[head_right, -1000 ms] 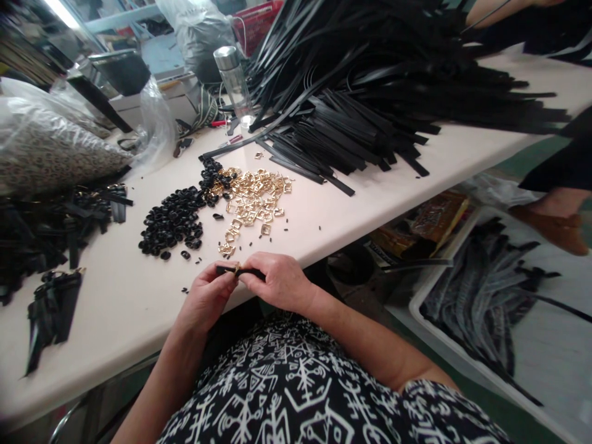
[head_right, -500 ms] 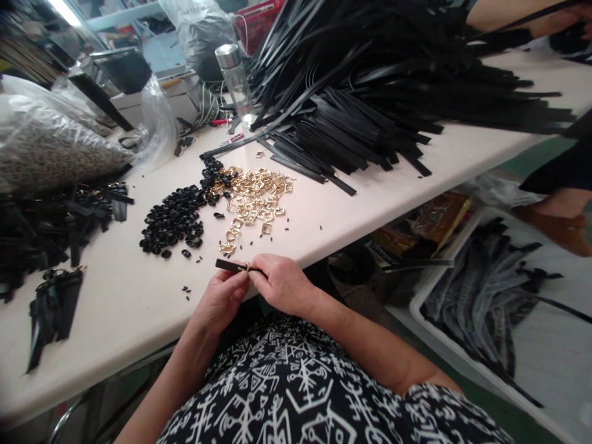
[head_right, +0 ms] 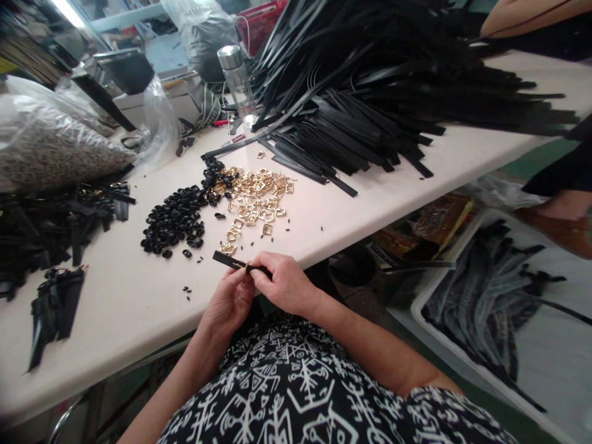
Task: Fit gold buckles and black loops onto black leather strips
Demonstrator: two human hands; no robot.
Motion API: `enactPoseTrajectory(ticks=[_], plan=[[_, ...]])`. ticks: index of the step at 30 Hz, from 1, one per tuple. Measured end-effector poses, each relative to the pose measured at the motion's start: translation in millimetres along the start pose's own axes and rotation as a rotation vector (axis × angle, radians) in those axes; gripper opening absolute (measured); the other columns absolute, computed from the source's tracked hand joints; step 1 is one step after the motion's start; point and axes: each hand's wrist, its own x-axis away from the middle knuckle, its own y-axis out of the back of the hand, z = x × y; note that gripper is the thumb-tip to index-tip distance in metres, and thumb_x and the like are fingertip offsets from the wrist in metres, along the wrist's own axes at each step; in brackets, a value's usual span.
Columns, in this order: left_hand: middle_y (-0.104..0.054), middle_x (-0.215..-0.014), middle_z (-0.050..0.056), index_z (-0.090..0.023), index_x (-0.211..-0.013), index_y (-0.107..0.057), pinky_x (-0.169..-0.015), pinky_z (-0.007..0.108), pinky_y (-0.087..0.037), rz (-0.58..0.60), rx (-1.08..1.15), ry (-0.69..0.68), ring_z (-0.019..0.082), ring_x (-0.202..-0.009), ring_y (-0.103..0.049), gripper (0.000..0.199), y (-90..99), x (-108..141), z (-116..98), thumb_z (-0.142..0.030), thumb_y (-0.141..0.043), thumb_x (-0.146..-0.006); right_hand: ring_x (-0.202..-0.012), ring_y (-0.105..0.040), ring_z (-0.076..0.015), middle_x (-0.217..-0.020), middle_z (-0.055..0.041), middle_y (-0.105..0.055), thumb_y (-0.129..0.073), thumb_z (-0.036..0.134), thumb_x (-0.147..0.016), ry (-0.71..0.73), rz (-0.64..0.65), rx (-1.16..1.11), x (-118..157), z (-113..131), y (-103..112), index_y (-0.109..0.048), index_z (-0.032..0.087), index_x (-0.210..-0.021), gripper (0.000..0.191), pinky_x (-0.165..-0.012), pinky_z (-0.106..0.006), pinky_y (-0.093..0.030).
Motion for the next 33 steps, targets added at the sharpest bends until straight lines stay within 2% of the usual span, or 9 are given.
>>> enactPoseTrajectory(ticks=[6, 10, 13, 17, 22, 26, 33], plan=[[-0.07, -0.082, -0.001, -0.016, -0.079, -0.067, -0.067, 0.015, -0.051, 0.036, 0.029, 0.02, 0.007, -0.069, -0.063, 0.027, -1.3, 1, 3, -0.021, -0.085, -0.06, -0.075, -0.062, -0.0144, -0.079, -0.0003, -0.068, -0.055, 0.015, -0.086, 0.021, -0.032, 0.015, -1, -1, -2, -0.064, 0.019, -0.083, 0.01, -0.072, -0.026, -0.047], [-0.069, -0.082, 0.0, -0.016, -0.084, -0.07, -0.066, 0.018, -0.049, 0.04, -0.064, -0.056, 0.008, -0.069, -0.061, 0.025, 2.7, -1, 1, -0.025, -0.083, -0.065, -0.072, -0.062, -0.0136, -0.078, 0.0007, -0.069, -0.058, 0.019, -0.087, -0.019, -0.061, -0.035, -1, -2, -2, -0.066, 0.019, -0.084, 0.009, -0.07, -0.025, -0.048], [-0.066, -0.074, -0.001, -0.015, -0.082, -0.07, -0.061, 0.019, -0.047, 0.035, -0.167, -0.121, 0.008, -0.064, -0.057, 0.024, 5.9, 0, -3, -0.028, -0.083, -0.066, -0.07, -0.062, -0.0127, -0.076, 0.0017, -0.069, -0.06, 0.02, -0.087, -0.015, -0.061, -0.058, -2, -3, -1, -0.067, 0.019, -0.082, 0.008, -0.068, -0.024, -0.047], [-0.057, -0.059, -0.003, -0.014, -0.073, -0.066, -0.049, 0.017, -0.038, 0.033, -0.212, -0.106, 0.006, -0.051, -0.048, 0.027, 7.2, 1, -11, -0.034, -0.084, -0.066, -0.07, -0.061, -0.0119, -0.075, 0.0024, -0.068, -0.06, 0.017, -0.086, 0.038, -0.058, 0.008, -3, -2, 0, -0.067, 0.019, -0.08, 0.009, -0.069, -0.023, -0.046], [-0.052, -0.053, -0.005, -0.015, -0.071, -0.063, -0.045, 0.016, -0.035, 0.039, -0.25, -0.103, 0.005, -0.047, -0.045, 0.028, 6.8, 1, -17, -0.033, -0.084, -0.066, -0.07, -0.061, -0.0117, -0.075, 0.0019, -0.069, -0.061, 0.017, -0.085, 0.069, -0.059, 0.104, 0, 0, -1, -0.068, 0.019, -0.081, 0.009, -0.068, -0.023, -0.044], [-0.053, -0.055, -0.005, -0.014, -0.071, -0.063, -0.043, 0.016, -0.033, 0.047, -0.304, -0.112, 0.005, -0.045, -0.044, 0.029, 9.4, -1, -18, -0.033, -0.084, -0.066, -0.07, -0.06, -0.0119, -0.075, 0.0015, -0.068, -0.06, 0.02, -0.088, 0.016, -0.026, 0.052, 2, -1, -1, -0.068, 0.018, -0.082, 0.01, -0.068, -0.023, -0.044], [-0.052, -0.054, -0.007, -0.016, -0.076, -0.063, -0.043, 0.015, -0.033, 0.043, -0.437, -0.141, 0.004, -0.044, -0.043, 0.026, 15.9, 0, -15, -0.032, -0.082, -0.069, -0.065, -0.054, -0.0103, -0.069, 0.0025, -0.061, -0.057, 0.023, -0.091, -0.031, 0.14, -0.063, 3, -3, -3, -0.067, 0.016, -0.079, 0.017, -0.064, -0.022, -0.04]])
